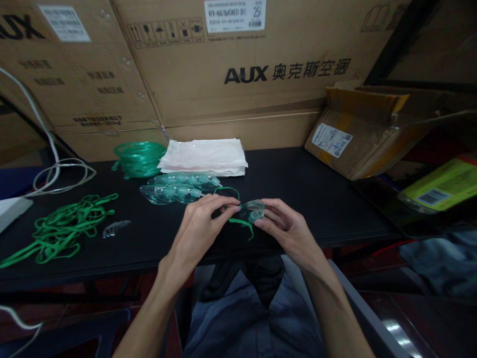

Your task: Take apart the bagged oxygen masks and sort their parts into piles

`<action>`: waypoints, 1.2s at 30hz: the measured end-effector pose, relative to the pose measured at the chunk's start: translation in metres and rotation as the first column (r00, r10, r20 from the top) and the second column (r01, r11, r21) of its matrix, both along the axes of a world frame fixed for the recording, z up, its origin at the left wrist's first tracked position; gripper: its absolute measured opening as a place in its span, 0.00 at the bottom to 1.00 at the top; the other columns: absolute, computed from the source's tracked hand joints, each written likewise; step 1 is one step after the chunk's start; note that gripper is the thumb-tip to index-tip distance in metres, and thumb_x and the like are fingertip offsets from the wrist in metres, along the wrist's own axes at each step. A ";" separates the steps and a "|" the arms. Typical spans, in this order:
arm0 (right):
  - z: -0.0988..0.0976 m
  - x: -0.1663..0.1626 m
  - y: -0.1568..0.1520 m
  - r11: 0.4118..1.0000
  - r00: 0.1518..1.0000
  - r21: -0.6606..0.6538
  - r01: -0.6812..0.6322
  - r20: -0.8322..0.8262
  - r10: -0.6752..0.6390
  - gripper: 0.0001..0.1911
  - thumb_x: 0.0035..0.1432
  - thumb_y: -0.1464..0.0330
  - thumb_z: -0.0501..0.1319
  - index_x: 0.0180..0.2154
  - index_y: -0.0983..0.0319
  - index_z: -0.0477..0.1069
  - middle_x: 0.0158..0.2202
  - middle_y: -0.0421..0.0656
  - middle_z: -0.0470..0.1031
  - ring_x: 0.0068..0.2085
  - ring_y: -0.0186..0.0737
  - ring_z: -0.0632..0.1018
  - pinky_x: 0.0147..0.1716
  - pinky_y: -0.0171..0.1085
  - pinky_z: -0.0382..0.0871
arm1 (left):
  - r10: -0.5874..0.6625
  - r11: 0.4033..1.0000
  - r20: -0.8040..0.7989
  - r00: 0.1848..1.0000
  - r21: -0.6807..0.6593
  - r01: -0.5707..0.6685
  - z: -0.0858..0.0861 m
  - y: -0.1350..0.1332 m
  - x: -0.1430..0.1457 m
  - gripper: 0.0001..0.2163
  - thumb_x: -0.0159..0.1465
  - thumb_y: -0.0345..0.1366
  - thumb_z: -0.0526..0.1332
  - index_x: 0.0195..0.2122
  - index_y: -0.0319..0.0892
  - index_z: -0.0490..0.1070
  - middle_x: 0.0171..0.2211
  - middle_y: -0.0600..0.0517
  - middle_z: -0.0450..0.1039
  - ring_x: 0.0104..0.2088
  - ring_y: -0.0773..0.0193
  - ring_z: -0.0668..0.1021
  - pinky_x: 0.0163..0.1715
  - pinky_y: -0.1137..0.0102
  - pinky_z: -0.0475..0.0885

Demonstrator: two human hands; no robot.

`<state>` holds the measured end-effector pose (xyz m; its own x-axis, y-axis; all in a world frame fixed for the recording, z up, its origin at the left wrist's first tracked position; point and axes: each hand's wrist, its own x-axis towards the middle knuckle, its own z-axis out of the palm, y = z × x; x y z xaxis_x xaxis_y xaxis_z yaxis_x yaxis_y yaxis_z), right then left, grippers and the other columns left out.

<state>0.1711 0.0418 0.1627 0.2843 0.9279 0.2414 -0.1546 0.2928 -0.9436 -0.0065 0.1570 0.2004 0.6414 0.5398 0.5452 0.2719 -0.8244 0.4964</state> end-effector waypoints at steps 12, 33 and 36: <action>-0.003 -0.005 0.002 0.997 0.998 0.066 -0.039 0.044 0.036 0.15 0.57 0.70 0.74 0.46 0.51 0.82 0.52 0.39 0.82 0.55 0.41 0.81 0.58 0.38 0.75 | -0.056 0.922 0.061 0.997 -0.379 0.075 -0.009 0.008 -0.003 0.07 0.67 0.36 0.66 0.42 0.47 0.84 0.38 0.57 0.86 0.38 0.63 0.85 0.40 0.76 0.75; -0.001 -0.006 0.002 0.998 0.993 0.056 0.007 0.118 -0.014 0.08 0.63 0.67 0.68 0.45 0.56 0.80 0.51 0.42 0.82 0.56 0.41 0.80 0.62 0.43 0.71 | -0.127 0.857 0.057 0.990 -0.496 0.138 -0.015 0.018 0.001 0.12 0.65 0.44 0.66 0.43 0.44 0.84 0.36 0.50 0.86 0.37 0.57 0.86 0.36 0.72 0.81; -0.002 -0.008 0.004 0.995 0.985 0.043 0.086 0.145 -0.091 0.10 0.61 0.65 0.69 0.45 0.58 0.80 0.49 0.42 0.82 0.52 0.42 0.82 0.58 0.42 0.75 | -0.129 0.879 0.038 0.991 -0.457 0.132 -0.016 0.019 0.001 0.12 0.65 0.44 0.66 0.43 0.44 0.84 0.35 0.51 0.86 0.36 0.58 0.86 0.36 0.72 0.80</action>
<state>0.1631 0.0460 0.1602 0.3238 0.8905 0.3195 0.0128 0.3336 -0.9426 -0.0055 0.1765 0.1845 0.7212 0.6415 0.2615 0.1735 -0.5327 0.8283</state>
